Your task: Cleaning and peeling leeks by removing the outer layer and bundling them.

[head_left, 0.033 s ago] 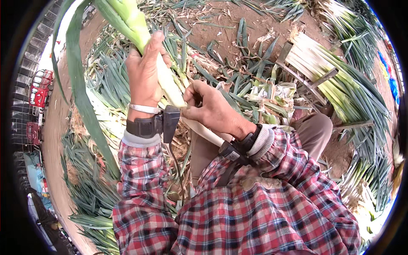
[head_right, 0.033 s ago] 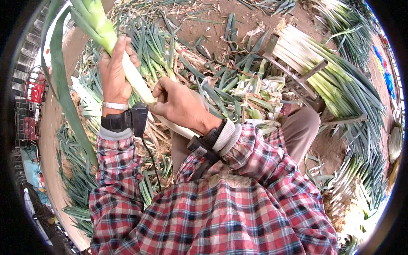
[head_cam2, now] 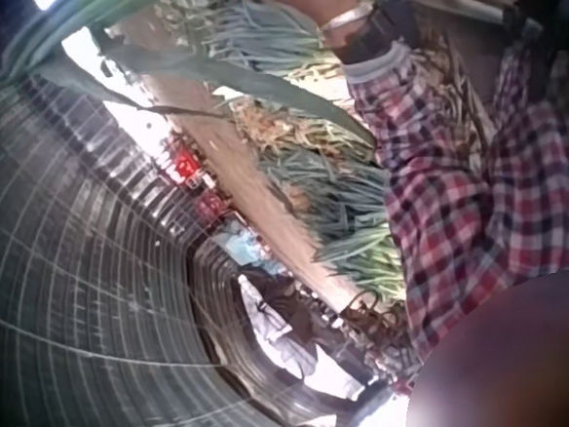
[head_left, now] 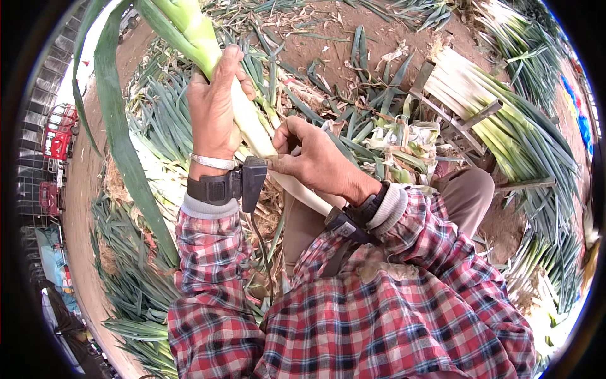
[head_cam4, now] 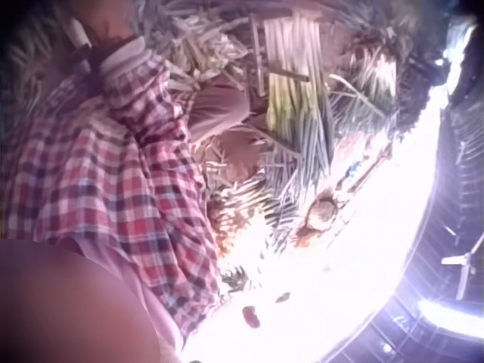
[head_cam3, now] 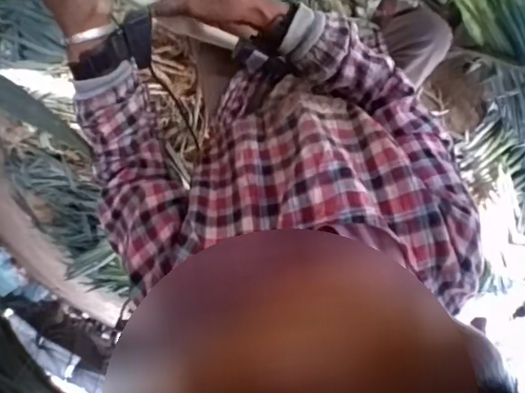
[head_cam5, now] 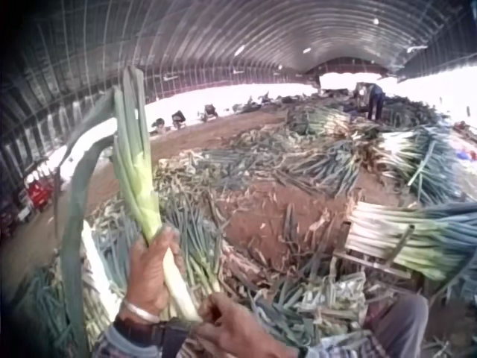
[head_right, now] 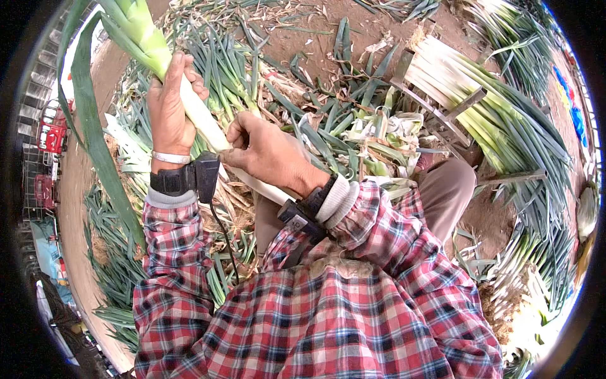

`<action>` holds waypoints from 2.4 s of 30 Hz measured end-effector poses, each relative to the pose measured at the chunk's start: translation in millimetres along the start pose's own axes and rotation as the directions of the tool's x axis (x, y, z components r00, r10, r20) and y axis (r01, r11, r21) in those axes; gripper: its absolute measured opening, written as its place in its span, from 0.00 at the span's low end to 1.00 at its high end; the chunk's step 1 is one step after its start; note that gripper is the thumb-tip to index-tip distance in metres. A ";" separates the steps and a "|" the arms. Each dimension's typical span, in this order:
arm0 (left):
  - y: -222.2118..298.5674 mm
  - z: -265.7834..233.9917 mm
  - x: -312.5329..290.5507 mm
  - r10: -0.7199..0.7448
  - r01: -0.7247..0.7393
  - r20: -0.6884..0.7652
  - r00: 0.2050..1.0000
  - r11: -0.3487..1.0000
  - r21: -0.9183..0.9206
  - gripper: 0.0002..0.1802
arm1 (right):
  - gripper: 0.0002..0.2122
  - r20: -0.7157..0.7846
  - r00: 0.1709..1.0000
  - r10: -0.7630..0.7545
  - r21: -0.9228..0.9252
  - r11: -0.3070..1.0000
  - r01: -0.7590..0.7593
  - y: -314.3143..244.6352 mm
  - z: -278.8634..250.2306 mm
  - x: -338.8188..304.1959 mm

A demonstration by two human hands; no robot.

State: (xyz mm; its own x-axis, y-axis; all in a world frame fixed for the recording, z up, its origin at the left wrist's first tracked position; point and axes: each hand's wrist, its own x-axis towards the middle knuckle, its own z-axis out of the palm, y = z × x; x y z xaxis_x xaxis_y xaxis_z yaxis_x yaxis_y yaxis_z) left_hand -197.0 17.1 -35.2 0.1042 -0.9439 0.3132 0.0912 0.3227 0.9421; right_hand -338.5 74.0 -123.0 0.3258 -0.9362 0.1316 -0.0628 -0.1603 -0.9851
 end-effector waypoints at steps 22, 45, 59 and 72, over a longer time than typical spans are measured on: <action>-7.8 -96.2 2.8 0.028 0.013 0.082 0.996 0.886 -0.463 0.22 | 0.10 0.136 0.966 0.220 -0.496 0.859 -0.126 54.3 -115.2 -150.7; -4.0 -80.0 -54.4 -0.031 -0.061 -0.103 0.994 0.632 -0.773 0.17 | 0.08 -0.020 0.879 -0.476 -0.655 0.670 0.348 61.3 -6.6 -48.6; -38.2 -76.1 -72.9 -0.196 0.132 0.036 0.980 0.501 -0.856 0.10 | 0.09 -0.342 0.939 0.038 -0.194 0.975 -0.110 77.1 -45.4 -44.9; -10.7 -119.8 -51.8 0.014 -0.022 -0.017 1.000 0.616 -0.788 0.08 | 0.13 -0.249 0.969 -0.011 -0.922 0.308 -0.233 156.4 -149.5 -141.6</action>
State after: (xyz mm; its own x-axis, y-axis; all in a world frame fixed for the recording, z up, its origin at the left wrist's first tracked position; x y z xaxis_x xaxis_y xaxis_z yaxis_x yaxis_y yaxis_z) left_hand -84.7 70.9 -75.9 0.1218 -0.9379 0.3248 0.8340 0.2741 0.4788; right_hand -535.5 134.8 -279.2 0.0818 -0.9827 0.1663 -0.9654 -0.1195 -0.2317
